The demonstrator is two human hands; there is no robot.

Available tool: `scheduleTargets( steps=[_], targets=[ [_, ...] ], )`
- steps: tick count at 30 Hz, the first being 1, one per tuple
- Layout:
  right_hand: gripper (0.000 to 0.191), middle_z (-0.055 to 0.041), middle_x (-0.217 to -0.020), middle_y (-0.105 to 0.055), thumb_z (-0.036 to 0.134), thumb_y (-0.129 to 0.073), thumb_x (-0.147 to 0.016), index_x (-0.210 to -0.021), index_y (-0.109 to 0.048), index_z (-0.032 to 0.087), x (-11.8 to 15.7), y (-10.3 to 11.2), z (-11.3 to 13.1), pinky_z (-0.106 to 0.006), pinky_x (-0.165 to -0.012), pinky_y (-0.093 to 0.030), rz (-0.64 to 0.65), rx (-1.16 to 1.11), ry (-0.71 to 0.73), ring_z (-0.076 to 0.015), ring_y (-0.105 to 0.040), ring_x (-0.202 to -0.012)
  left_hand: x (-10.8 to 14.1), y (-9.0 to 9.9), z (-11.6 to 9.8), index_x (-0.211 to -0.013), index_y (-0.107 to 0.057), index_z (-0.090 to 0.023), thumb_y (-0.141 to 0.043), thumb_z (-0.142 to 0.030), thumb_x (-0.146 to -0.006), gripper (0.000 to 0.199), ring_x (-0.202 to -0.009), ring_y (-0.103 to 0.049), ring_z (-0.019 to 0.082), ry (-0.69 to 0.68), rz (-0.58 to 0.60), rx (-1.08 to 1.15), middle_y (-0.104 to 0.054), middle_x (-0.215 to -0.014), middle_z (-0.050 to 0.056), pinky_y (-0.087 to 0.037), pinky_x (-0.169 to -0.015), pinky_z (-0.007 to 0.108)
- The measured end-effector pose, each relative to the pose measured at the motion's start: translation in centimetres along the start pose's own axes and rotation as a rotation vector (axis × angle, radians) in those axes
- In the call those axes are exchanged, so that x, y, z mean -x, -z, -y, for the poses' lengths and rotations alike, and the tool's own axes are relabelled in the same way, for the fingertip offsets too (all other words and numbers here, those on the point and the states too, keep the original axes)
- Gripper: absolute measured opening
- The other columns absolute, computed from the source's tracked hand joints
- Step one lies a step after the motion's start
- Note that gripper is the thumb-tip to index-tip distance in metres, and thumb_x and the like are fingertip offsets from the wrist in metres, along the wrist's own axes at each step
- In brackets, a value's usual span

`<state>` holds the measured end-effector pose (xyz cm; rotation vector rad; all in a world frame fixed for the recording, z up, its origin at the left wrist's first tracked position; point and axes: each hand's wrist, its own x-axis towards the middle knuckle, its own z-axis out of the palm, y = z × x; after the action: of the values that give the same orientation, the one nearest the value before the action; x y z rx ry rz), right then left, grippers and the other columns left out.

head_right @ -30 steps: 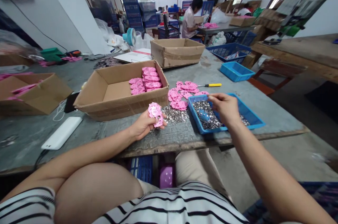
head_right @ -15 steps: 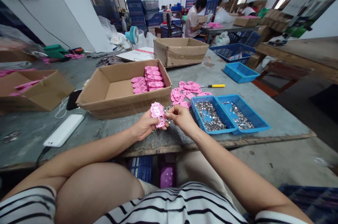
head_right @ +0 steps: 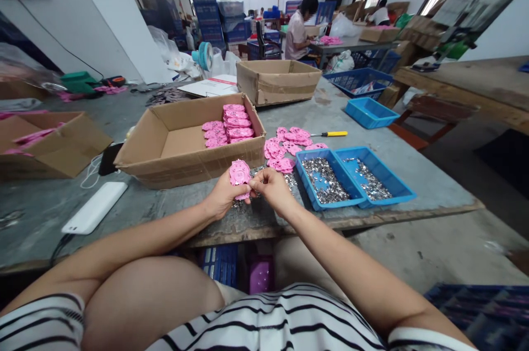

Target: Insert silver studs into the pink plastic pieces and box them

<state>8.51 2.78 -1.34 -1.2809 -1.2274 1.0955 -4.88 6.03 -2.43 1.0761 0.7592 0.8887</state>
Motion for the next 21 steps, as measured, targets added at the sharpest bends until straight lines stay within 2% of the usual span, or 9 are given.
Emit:
scheduleTargets(
  steps=[5,8,11,14,18,21],
  targets=[
    [0.022,-0.0008,-0.061,-0.058,0.032,-0.069,-0.067,-0.055,-0.056,0.019,-0.1,-0.3,-0.7,-0.029,-0.064,-0.041,-0.047,0.16,0.072,-0.0149,-0.053,-0.064,0.2,0.0,-0.2,-0.09,-0.045,-0.018,-0.07,-0.017,-0.051,0.046,-0.049,-0.06,0.014,-0.012,-0.026,-0.057,-0.06,-0.064,-0.004,-0.045,-0.038,0.022],
    [0.02,-0.0016,-0.064,-0.059,0.027,-0.067,-0.068,-0.053,-0.055,0.02,-0.1,-0.2,-0.6,-0.031,-0.069,-0.04,-0.065,0.248,0.125,-0.0163,-0.052,-0.072,0.4,-0.1,-0.5,-0.091,-0.045,-0.018,-0.069,-0.015,-0.051,0.046,-0.048,-0.059,0.013,-0.018,-0.033,-0.053,-0.06,-0.063,-0.005,-0.044,-0.038,0.021],
    [0.023,-0.0005,-0.061,-0.056,0.032,-0.065,-0.07,-0.054,-0.053,0.02,-0.1,0.0,-0.2,-0.03,-0.066,-0.039,0.008,0.162,0.103,-0.0151,-0.05,-0.066,0.5,0.0,-0.8,-0.093,-0.045,-0.018,-0.068,-0.014,-0.052,0.048,-0.049,-0.06,0.014,-0.004,0.001,0.01,-0.06,-0.063,-0.005,-0.046,-0.04,0.022],
    [0.026,0.0012,-0.064,-0.052,0.039,-0.066,-0.069,-0.059,-0.052,0.02,-0.2,0.5,0.4,-0.03,-0.063,-0.039,0.057,0.018,0.041,-0.0126,-0.046,-0.059,0.5,0.1,-1.2,-0.095,-0.045,-0.017,-0.06,-0.019,-0.057,0.04,-0.052,-0.063,0.018,0.036,0.101,0.14,-0.062,-0.066,-0.001,-0.047,-0.04,0.026],
    [0.025,-0.0037,-0.084,-0.054,0.037,-0.07,-0.067,-0.056,-0.058,0.018,-0.2,1.0,1.2,-0.034,-0.078,-0.041,0.008,0.1,0.125,-0.0168,-0.05,-0.08,0.4,0.3,-1.5,-0.097,-0.046,-0.016,-0.051,-0.024,-0.065,0.034,-0.053,-0.065,0.021,0.076,0.202,0.253,-0.064,-0.072,0.003,-0.047,-0.04,0.028],
    [0.029,-0.0049,-0.09,-0.053,0.043,-0.071,-0.067,-0.056,-0.061,0.018,-0.1,1.1,1.5,-0.037,-0.085,-0.04,0.022,0.144,0.125,-0.0192,-0.05,-0.088,0.4,0.4,-1.5,-0.101,-0.046,-0.017,-0.049,-0.024,-0.069,0.034,-0.055,-0.066,0.022,0.086,0.235,0.281,-0.066,-0.079,0.005,-0.046,-0.039,0.027]
  ],
)
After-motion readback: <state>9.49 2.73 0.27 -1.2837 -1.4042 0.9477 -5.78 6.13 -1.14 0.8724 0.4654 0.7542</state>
